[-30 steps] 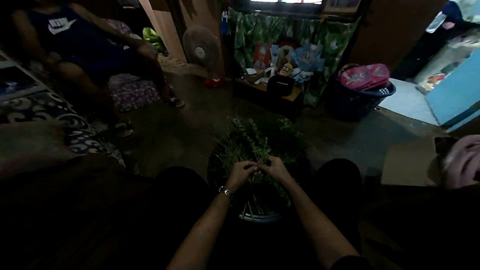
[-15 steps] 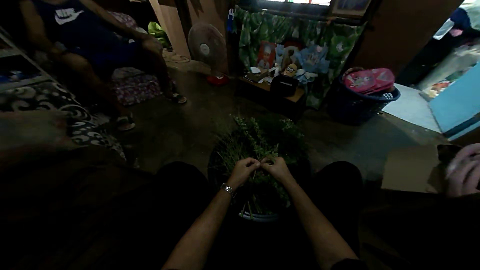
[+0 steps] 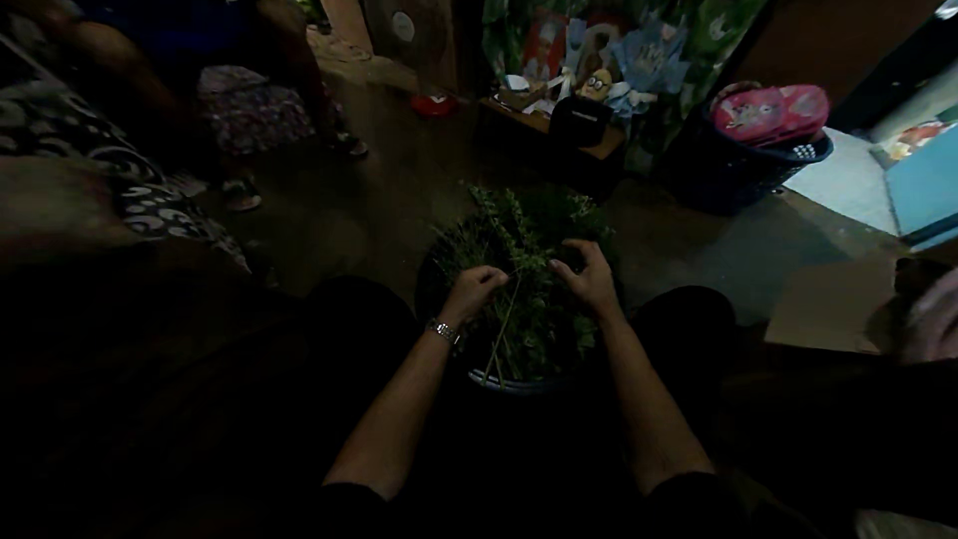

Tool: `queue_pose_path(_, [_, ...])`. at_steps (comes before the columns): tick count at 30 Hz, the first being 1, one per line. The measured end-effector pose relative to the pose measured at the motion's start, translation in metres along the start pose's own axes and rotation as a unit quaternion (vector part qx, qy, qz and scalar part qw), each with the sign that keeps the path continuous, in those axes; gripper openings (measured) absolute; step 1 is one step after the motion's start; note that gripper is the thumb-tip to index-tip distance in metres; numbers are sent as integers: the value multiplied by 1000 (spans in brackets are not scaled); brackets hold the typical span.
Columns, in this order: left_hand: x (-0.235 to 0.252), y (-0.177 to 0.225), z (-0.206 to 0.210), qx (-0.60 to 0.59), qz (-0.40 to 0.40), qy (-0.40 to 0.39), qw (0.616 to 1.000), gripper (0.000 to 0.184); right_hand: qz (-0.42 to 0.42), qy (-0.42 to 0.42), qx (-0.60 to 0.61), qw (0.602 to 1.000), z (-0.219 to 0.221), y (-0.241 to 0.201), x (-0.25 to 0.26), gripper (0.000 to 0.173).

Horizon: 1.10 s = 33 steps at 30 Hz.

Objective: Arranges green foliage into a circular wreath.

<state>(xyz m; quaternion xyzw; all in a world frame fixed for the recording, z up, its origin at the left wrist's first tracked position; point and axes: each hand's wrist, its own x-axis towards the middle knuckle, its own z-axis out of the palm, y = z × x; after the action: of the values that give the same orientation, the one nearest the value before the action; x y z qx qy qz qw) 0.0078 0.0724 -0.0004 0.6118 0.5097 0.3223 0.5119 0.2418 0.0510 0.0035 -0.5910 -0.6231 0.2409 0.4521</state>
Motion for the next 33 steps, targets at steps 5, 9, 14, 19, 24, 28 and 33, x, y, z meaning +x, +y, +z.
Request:
queue_pose_path(5, [4,-4,3,42,-11,-53,998,20,-231,-47,-111,966,21,12,-1,42])
queue_pose_path(9, [2,-4,2,-2,-26,-75,997,17,-200,-129,-70,969,29,8,-5,17])
queue_pose_path(14, [-2,2,0,-53,-22,-99,993,15,-66,-158,68,983,20,-1,-8,12])
queue_pose_path(19, [4,-3,-1,-68,-20,-117,991,14,-4,-163,125,979,12,-5,-9,8])
queue_pose_path(24, [4,-2,-11,-120,-41,-59,990,12,41,-101,88,990,-20,-11,-3,11])
queue_pose_path(28, [6,-7,-13,-97,-57,-6,994,10,32,-21,82,996,-37,1,3,12])
queue_pose_path(33, [12,-21,25,147,-43,-102,983,31,69,-79,-75,992,-17,9,9,24])
